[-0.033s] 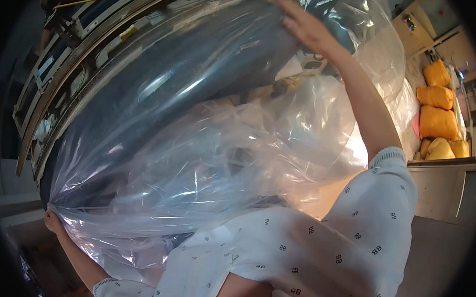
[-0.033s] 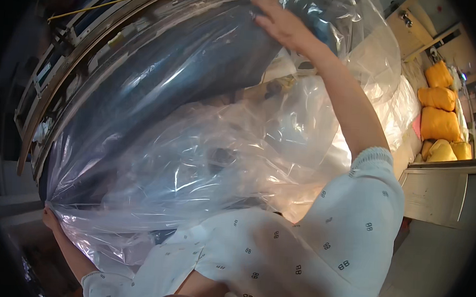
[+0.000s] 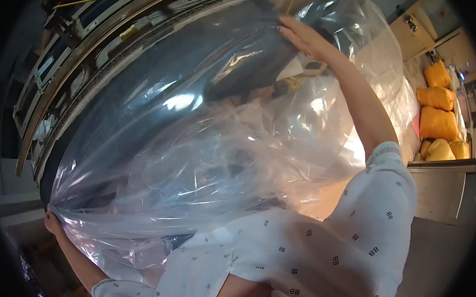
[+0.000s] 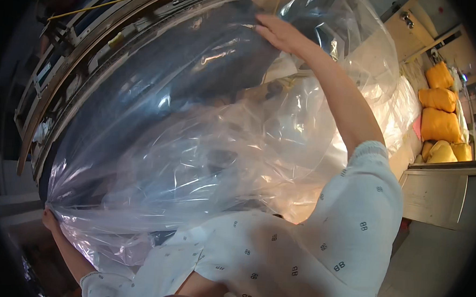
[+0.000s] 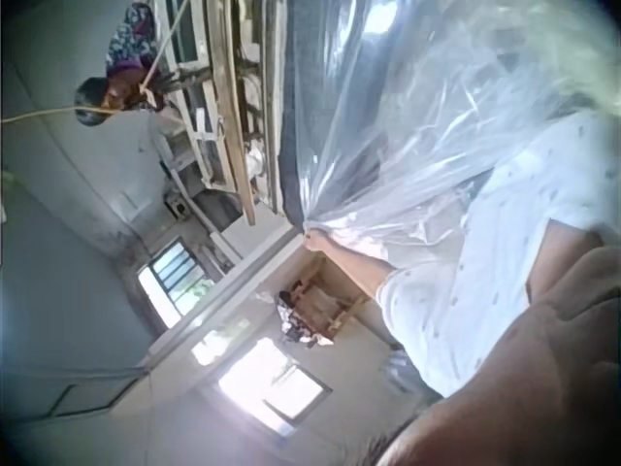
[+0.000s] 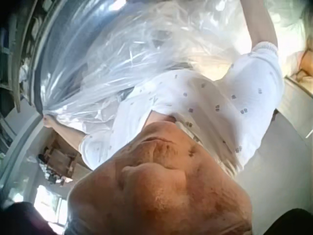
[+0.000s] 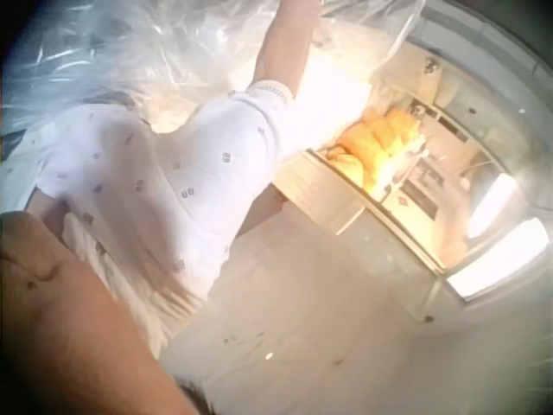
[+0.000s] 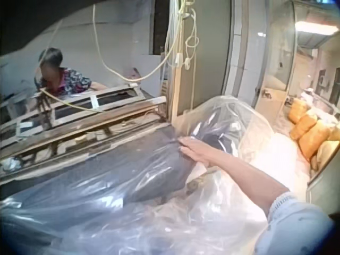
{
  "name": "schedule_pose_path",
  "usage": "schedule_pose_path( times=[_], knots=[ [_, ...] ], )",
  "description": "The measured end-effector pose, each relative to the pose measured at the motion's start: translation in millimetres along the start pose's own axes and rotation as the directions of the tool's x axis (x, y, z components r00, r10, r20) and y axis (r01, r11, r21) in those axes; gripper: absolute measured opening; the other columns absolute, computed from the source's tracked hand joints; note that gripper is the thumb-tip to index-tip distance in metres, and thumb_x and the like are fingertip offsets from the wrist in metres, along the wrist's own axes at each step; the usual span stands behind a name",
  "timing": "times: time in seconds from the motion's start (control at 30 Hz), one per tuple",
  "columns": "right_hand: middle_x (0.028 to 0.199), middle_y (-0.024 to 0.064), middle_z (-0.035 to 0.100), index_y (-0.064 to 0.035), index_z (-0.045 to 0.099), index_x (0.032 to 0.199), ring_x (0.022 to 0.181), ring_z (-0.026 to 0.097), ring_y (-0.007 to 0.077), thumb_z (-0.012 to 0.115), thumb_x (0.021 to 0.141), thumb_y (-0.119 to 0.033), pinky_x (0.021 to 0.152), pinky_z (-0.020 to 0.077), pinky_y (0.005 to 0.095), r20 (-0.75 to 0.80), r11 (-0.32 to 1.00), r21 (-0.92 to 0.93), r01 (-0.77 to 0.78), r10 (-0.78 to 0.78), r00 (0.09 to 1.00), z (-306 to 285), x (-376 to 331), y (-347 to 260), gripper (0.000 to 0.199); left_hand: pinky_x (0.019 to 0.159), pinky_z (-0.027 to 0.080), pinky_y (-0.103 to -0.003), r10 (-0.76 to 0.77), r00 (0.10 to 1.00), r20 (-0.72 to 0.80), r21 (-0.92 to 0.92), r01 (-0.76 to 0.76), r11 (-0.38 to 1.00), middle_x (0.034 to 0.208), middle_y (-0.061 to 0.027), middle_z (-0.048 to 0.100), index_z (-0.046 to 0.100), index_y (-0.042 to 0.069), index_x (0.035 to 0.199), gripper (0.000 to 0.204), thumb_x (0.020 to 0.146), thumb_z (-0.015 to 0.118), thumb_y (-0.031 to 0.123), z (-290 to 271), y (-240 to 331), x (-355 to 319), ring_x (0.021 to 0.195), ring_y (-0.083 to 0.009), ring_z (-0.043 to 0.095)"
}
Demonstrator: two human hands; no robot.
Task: Wrapping a large piece of foam or a mattress into a protective plastic bag.
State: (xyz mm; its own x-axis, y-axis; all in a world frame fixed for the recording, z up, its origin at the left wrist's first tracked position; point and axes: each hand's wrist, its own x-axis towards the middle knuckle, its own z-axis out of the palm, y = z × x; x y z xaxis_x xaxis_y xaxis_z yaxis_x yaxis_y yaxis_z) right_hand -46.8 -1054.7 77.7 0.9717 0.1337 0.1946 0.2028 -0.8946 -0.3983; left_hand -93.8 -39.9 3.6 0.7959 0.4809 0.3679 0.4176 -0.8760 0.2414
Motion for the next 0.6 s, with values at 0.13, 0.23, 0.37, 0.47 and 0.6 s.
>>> schedule_pose_path(
  times=[0.13,0.23,0.37,0.47,0.6],
  knots=[
    [0.123,0.0143,0.048,-0.0074,0.049,0.12,0.114,0.045,0.0307,0.046,0.087,-0.037,0.093,0.0378,0.0371,-0.091,0.97,-0.237,-0.051,0.03,0.995,37,59,-8,0.045,0.065,0.044,-0.032,-0.052,0.988,0.148,0.146,0.03,0.989,0.076,-0.0085,0.065,0.065,-0.004,0.089,0.047,0.083,0.055,0.041,-34,-63,9,0.068,-0.0182,0.056],
    [0.12,0.013,0.05,-0.0117,0.051,0.117,0.108,0.048,0.0324,0.045,0.083,-0.047,0.088,0.0402,0.0398,-0.101,0.911,-0.266,-0.315,0.299,0.949,42,76,-25,0.049,0.068,0.044,-0.029,-0.086,0.984,0.154,-0.306,0.131,0.943,0.077,-0.0081,0.064,0.065,-0.006,0.09,0.046,0.083,0.057,0.038,-31,-44,-2,0.072,-0.0148,0.056],
    [0.131,0.0159,0.043,-0.0094,0.04,0.131,0.121,0.04,0.0306,0.039,0.087,-0.05,0.099,0.031,0.0352,-0.157,0.97,-0.079,-0.232,0.218,0.963,61,82,22,0.06,0.074,0.044,-0.026,-0.289,0.904,0.313,-0.358,0.395,0.846,0.095,-0.0094,0.063,0.063,0.001,0.102,0.041,0.082,0.06,0.038,-36,11,-20,0.085,-0.016,0.058],
    [0.123,0.0184,0.05,-0.0043,0.049,0.123,0.118,0.043,0.0308,0.037,0.084,-0.059,0.096,0.0328,0.0341,-0.013,0.91,0.123,-0.395,0.399,0.917,34,74,124,0.068,0.077,0.044,-0.029,-0.152,0.978,-0.146,-0.189,0.123,0.974,0.088,-0.0092,0.065,0.067,0.006,0.095,0.049,0.075,0.061,0.05,-10,119,-31,0.082,-0.018,0.059],
    [0.116,0.0187,0.052,-0.0084,0.053,0.118,0.107,0.049,0.0346,0.043,0.087,-0.043,0.087,0.0397,0.0383,-0.138,0.708,-0.543,-0.452,0.456,0.879,34,114,69,0.047,0.076,0.044,-0.032,-0.153,0.971,-0.186,-0.349,0.081,0.934,0.088,-0.0103,0.066,0.069,0.011,0.091,0.045,0.074,0.059,0.051,-15,122,-47,0.085,-0.0243,0.061]
  ],
)
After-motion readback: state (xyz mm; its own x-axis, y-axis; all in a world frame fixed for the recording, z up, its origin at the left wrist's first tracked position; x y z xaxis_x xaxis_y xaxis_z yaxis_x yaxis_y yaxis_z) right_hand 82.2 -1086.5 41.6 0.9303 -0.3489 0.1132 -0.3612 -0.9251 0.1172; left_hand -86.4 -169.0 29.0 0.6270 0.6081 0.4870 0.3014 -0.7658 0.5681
